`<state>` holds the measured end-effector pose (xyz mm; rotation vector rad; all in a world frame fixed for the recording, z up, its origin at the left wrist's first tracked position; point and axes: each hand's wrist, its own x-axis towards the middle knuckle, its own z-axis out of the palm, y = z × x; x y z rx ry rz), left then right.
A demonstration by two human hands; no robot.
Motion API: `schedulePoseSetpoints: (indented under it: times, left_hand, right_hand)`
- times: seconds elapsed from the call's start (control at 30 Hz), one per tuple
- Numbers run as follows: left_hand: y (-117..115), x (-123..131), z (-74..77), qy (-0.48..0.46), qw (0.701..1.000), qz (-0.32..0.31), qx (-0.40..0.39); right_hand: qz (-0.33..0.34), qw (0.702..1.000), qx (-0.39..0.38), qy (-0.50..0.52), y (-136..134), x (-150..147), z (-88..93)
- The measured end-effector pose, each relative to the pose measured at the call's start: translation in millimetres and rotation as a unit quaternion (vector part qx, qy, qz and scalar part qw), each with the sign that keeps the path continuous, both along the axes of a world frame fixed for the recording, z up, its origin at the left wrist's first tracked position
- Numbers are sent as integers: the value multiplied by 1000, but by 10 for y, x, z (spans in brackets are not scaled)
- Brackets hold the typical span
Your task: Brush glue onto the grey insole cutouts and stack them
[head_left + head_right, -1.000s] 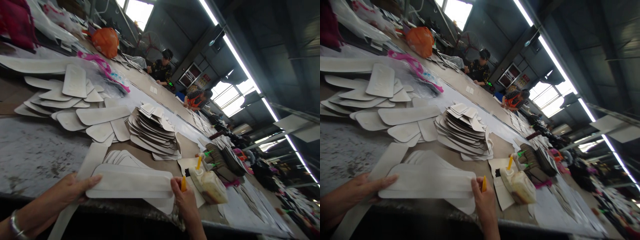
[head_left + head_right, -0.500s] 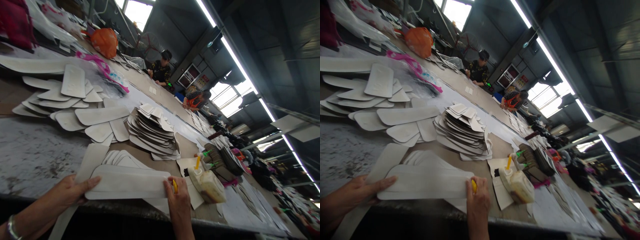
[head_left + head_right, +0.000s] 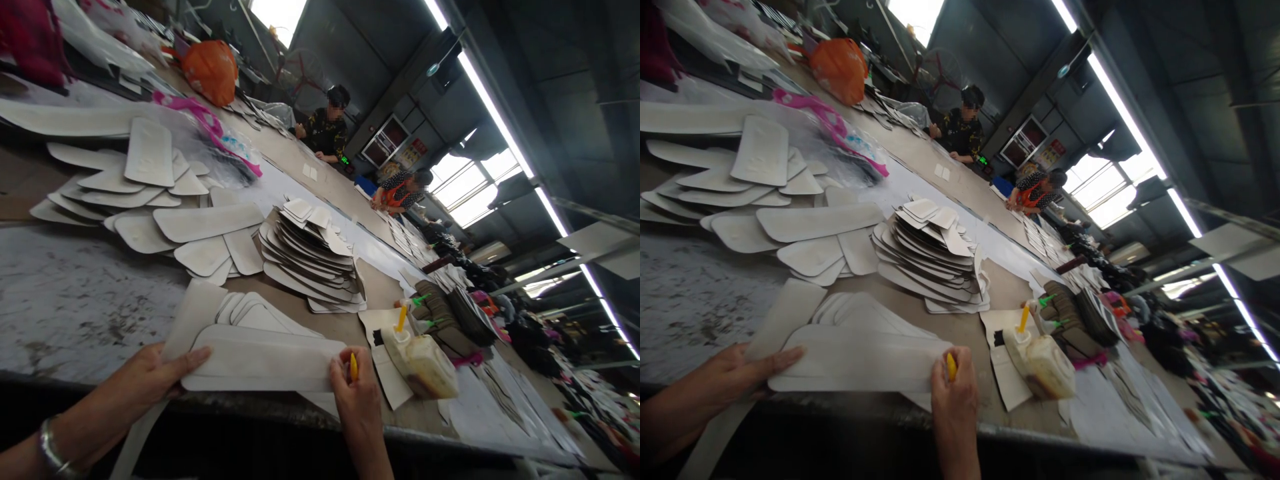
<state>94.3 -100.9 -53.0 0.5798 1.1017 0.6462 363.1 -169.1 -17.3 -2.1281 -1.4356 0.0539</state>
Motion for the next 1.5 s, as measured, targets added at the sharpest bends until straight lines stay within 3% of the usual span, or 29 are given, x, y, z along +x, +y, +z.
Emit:
schedulePoseSetpoints:
  times: [0.1,0.2,0.37,0.63,0.8,0.9,1.17,1.3,1.37,1.5]
  left_hand:
    - [-2,-3,15,-28,999,-25,4]
    - [3,1,19,-13,1000,-21,8]
    - [12,10,21,-6,998,-35,43]
    - [-11,13,136,18,998,-46,33]
    - [-19,19,168,3,998,-55,33]
    - [-23,10,173,-22,998,-61,7]
    - [6,-23,72,1,999,-53,1]
    - [10,-38,77,5,999,-48,-5]
    - [19,-69,80,-12,998,-55,-5]
    - [51,-143,106,-39,997,-52,-31]
  right_hand:
    - [9,997,-56,57,22,42,31]
    - [35,994,-98,32,31,64,30]
    - [20,998,-51,-44,9,49,-2]
    - [-18,996,-75,-55,0,91,98]
    - [-26,982,-51,-183,-11,76,-41]
    - [-15,979,-39,-198,-28,109,-100]
    - [-71,996,21,-50,-71,256,119]
    - [-46,994,-53,87,-28,197,145]
    - [-35,974,-87,209,-14,120,125]
    - [-17,887,-56,458,-40,-65,97]
